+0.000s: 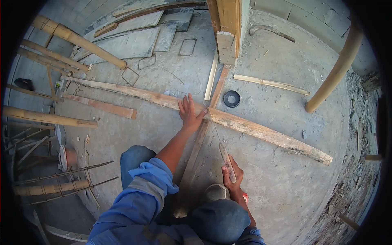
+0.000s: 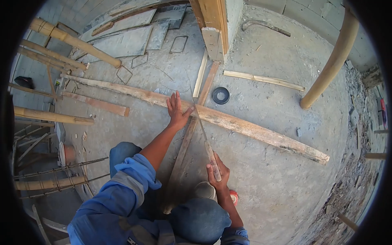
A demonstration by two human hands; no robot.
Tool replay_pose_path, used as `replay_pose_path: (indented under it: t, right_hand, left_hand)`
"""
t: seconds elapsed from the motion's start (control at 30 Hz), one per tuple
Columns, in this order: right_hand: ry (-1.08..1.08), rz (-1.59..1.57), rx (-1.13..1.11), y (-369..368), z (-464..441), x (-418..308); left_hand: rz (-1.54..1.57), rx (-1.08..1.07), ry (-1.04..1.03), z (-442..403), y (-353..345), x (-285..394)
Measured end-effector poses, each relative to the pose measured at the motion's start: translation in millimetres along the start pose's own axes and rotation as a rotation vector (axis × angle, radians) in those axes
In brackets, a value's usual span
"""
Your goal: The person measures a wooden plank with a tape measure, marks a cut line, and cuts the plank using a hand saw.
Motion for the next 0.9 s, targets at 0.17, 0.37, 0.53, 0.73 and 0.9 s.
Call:
replay_pose_path:
  t: [0.17,0.37,0.53,0.73,0.9]
  right_hand:
    - [-0.110,-0.063,-0.068,-43,-62,-15]
    - [-0.086,-0.020,-0.063,-19,-35,-17]
    - [-0.136,-0.034,-0.081,-10,-11,-22]
    - [-0.215,-0.071,-0.090,-57,-69,-16]
    - [-0.267,-0.089,-0.103,-12,-17,-1]
  left_hand:
    - [-0.006,-0.018,-0.016,5,-2,-3]
    - [0.004,-0.040,0.045,5,4,9]
    - [0.000,-0.026,0.016,13,0,4]
    - [0.027,-0.017,0.013,6,3,7]
    - [0.014,0.001,0.024,3,-1,7]
Point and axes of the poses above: each hand's wrist, its own z-axis away from the middle knuckle, its own y-axis out of the back of the hand, x = y × z, the point moved 3 cm from there along -z, towards the middle knuckle, and after that the axes turned 12 degrees about z, right-handed, at the moved point
